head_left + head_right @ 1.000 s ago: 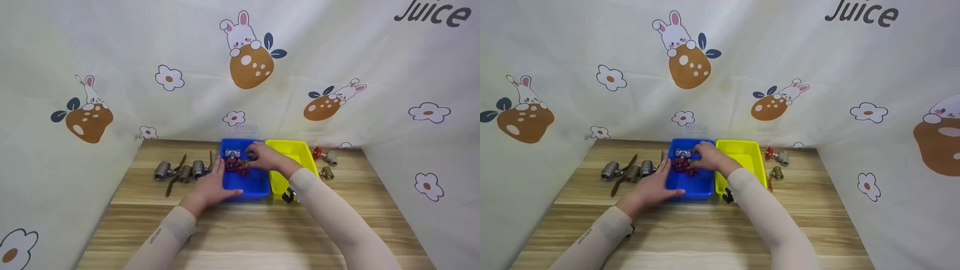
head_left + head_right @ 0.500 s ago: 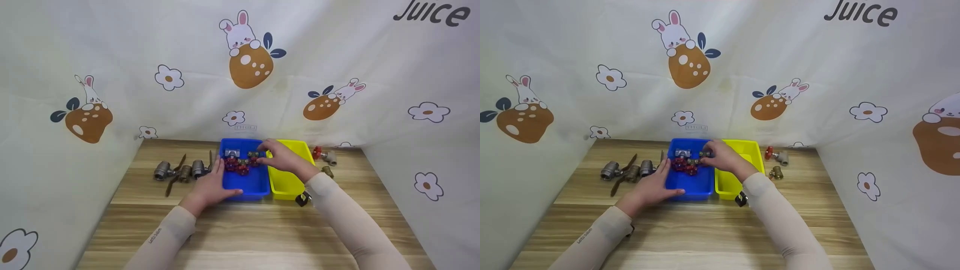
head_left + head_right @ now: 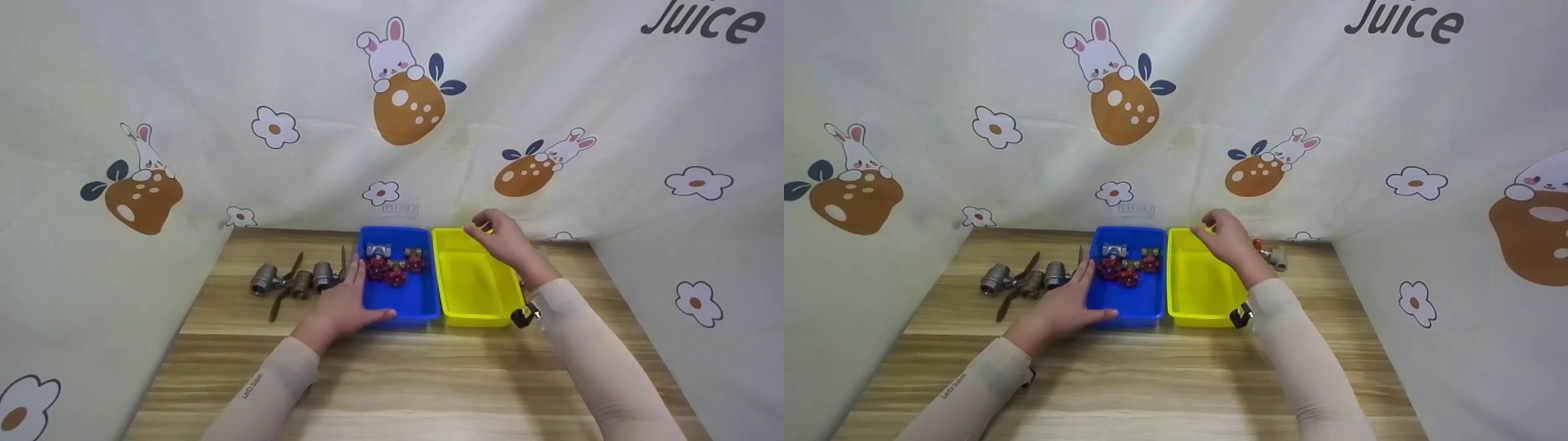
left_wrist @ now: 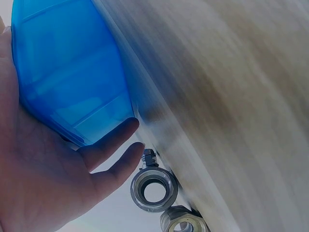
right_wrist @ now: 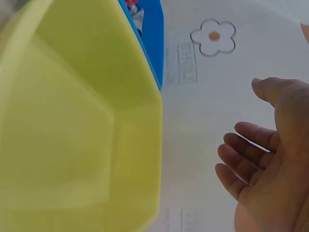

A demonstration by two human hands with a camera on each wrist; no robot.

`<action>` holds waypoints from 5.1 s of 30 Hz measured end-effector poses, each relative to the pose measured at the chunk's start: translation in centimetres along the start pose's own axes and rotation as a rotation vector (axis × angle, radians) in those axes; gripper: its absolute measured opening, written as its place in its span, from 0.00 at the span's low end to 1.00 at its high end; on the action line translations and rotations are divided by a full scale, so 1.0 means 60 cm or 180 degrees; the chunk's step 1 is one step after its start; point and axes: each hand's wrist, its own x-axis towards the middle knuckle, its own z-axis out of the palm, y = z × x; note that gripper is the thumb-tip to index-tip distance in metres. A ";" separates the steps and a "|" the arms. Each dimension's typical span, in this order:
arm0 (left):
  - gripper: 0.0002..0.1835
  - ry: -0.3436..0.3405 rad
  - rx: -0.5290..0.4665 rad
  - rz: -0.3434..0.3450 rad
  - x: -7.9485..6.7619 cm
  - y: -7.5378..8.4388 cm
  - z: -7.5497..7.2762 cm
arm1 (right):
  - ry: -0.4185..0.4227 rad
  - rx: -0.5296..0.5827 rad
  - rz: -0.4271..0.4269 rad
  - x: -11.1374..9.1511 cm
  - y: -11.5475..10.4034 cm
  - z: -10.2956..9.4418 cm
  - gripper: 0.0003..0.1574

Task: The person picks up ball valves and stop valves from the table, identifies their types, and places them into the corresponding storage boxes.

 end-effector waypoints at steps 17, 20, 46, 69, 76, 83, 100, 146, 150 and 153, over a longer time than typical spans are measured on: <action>0.75 0.0000 -0.0014 -0.0002 0.002 -0.002 0.001 | 0.0714 -0.0097 0.1088 0.009 0.128 -0.064 0.58; 0.75 0.0000 -0.0009 -0.0006 0.001 -0.001 0.001 | 0.0736 -0.0185 0.1335 0.011 0.142 -0.066 0.63; 0.75 0.0023 -0.0026 -0.0018 -0.002 0.002 0.000 | -0.0031 -0.0202 0.1956 0.019 0.230 -0.046 0.91; 0.76 0.0017 -0.0039 -0.0087 -0.004 0.004 -0.001 | -0.0023 -0.0157 0.2063 0.029 0.256 -0.041 0.52; 0.75 0.0028 -0.0003 -0.0050 0.000 0.002 0.000 | 0.0124 0.0002 0.2060 0.027 0.262 -0.041 0.50; 0.75 0.0003 0.0017 -0.0048 -0.001 0.003 -0.002 | 0.0300 0.0047 0.2028 0.024 0.272 -0.037 0.47; 0.76 0.0022 -0.0046 -0.0050 -0.003 0.000 0.002 | 0.0231 0.0506 0.1994 0.017 0.235 -0.049 0.60; 0.75 0.0002 0.0003 -0.0019 -0.001 0.001 -0.001 | 0.0259 0.0206 0.1143 -0.022 0.096 -0.059 0.72; 0.75 -0.0010 -0.0025 -0.0014 -0.001 0.000 0.000 | 0.0289 0.0184 0.1010 -0.022 0.089 -0.052 0.70; 0.76 -0.0016 -0.0007 -0.0015 0.000 -0.001 0.000 | 0.0301 0.0233 0.0912 -0.022 0.080 -0.046 0.68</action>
